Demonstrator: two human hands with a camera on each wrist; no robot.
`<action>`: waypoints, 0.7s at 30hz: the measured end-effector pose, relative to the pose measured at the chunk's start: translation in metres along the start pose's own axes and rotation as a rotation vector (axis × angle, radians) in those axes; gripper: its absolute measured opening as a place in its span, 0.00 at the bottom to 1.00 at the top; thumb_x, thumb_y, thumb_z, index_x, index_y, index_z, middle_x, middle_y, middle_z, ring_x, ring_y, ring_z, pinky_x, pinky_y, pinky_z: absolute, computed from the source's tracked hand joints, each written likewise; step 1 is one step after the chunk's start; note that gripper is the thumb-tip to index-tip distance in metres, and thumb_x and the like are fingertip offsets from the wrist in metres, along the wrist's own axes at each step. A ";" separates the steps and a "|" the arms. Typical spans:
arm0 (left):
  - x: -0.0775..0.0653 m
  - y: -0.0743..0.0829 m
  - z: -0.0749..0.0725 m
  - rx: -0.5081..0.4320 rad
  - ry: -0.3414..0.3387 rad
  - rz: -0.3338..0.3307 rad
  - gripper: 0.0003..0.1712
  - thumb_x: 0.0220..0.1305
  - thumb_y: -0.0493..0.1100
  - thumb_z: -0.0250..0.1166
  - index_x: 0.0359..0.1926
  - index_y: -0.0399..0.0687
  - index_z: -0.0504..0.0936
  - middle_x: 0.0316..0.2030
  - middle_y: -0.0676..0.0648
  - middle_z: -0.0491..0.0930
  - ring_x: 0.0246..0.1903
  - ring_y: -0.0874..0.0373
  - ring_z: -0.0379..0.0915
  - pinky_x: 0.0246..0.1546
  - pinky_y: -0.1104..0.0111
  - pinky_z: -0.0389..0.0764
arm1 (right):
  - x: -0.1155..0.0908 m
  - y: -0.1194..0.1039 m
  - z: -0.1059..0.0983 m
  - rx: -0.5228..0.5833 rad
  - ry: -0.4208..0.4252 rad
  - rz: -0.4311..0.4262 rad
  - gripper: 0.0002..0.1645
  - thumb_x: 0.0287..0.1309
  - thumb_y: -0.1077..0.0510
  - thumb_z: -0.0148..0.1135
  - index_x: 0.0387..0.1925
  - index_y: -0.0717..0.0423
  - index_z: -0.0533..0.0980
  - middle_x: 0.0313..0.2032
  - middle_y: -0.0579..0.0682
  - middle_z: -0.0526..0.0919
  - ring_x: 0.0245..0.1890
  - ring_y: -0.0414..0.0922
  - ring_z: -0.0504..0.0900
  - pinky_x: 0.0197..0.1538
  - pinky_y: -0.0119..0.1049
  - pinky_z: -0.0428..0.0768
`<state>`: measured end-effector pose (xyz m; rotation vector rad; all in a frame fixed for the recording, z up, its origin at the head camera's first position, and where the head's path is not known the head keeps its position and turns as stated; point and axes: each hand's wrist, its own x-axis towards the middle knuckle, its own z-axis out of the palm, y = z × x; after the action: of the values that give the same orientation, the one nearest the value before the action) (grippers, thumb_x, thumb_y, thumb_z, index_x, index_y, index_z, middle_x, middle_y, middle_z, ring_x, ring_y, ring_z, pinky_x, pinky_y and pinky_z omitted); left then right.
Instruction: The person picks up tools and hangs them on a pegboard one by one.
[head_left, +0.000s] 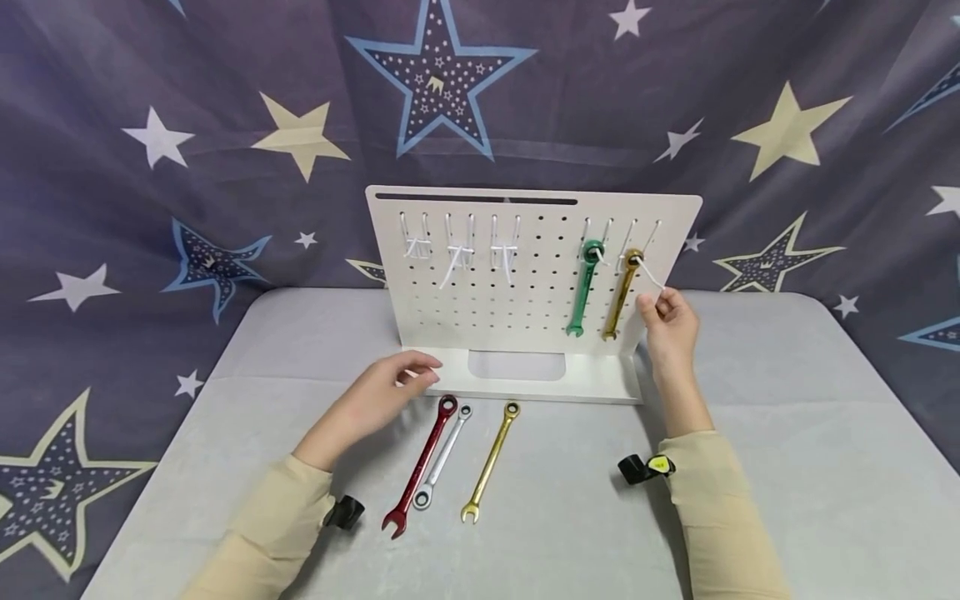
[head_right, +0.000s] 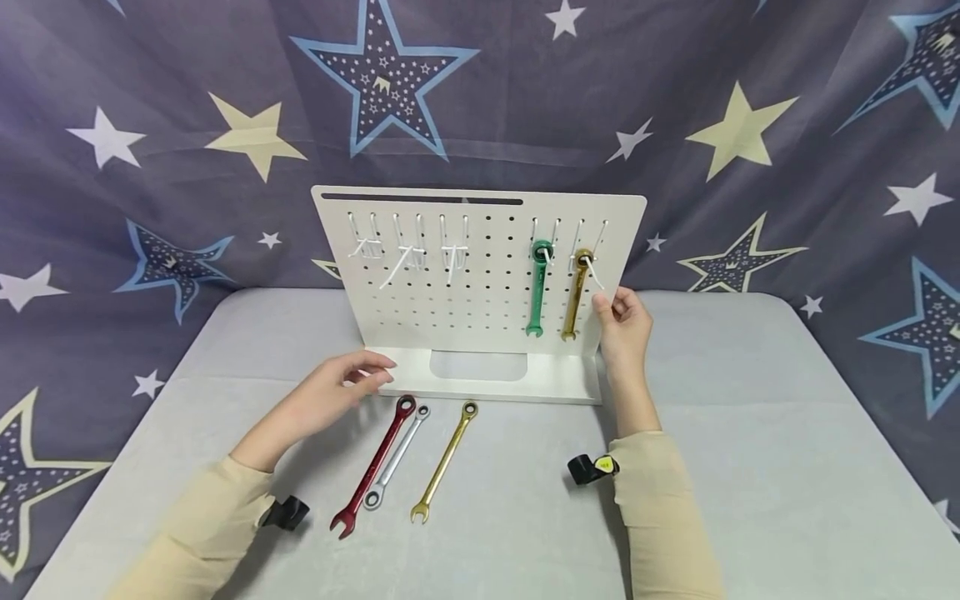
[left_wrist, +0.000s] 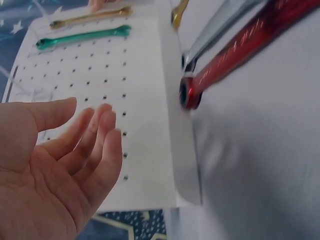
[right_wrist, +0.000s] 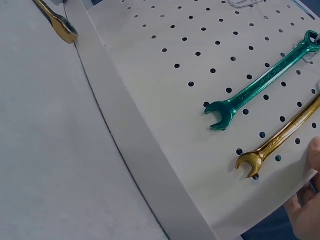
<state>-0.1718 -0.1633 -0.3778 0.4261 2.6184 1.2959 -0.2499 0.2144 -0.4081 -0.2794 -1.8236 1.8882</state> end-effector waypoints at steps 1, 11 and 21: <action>0.000 0.000 0.004 -0.019 -0.024 -0.011 0.17 0.73 0.43 0.59 0.58 0.39 0.78 0.42 0.42 0.83 0.35 0.48 0.79 0.33 0.58 0.80 | 0.000 0.001 0.000 0.004 0.003 -0.002 0.05 0.64 0.67 0.62 0.38 0.59 0.73 0.25 0.34 0.77 0.31 0.32 0.74 0.38 0.19 0.74; 0.005 0.008 0.039 0.033 -0.214 0.011 0.14 0.71 0.43 0.62 0.53 0.41 0.81 0.36 0.50 0.81 0.31 0.55 0.77 0.33 0.67 0.77 | -0.003 0.007 0.005 0.043 0.014 -0.013 0.09 0.62 0.69 0.63 0.32 0.55 0.73 0.24 0.35 0.79 0.29 0.31 0.74 0.37 0.19 0.74; 0.015 0.016 0.068 0.140 -0.284 -0.010 0.12 0.66 0.43 0.68 0.47 0.43 0.82 0.34 0.54 0.81 0.34 0.63 0.75 0.37 0.67 0.77 | -0.001 0.004 0.001 0.028 0.003 -0.032 0.05 0.62 0.66 0.63 0.34 0.56 0.74 0.26 0.34 0.80 0.30 0.32 0.74 0.38 0.20 0.75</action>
<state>-0.1627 -0.0980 -0.4063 0.5726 2.4733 0.9711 -0.2502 0.2129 -0.4122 -0.2415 -1.7873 1.8890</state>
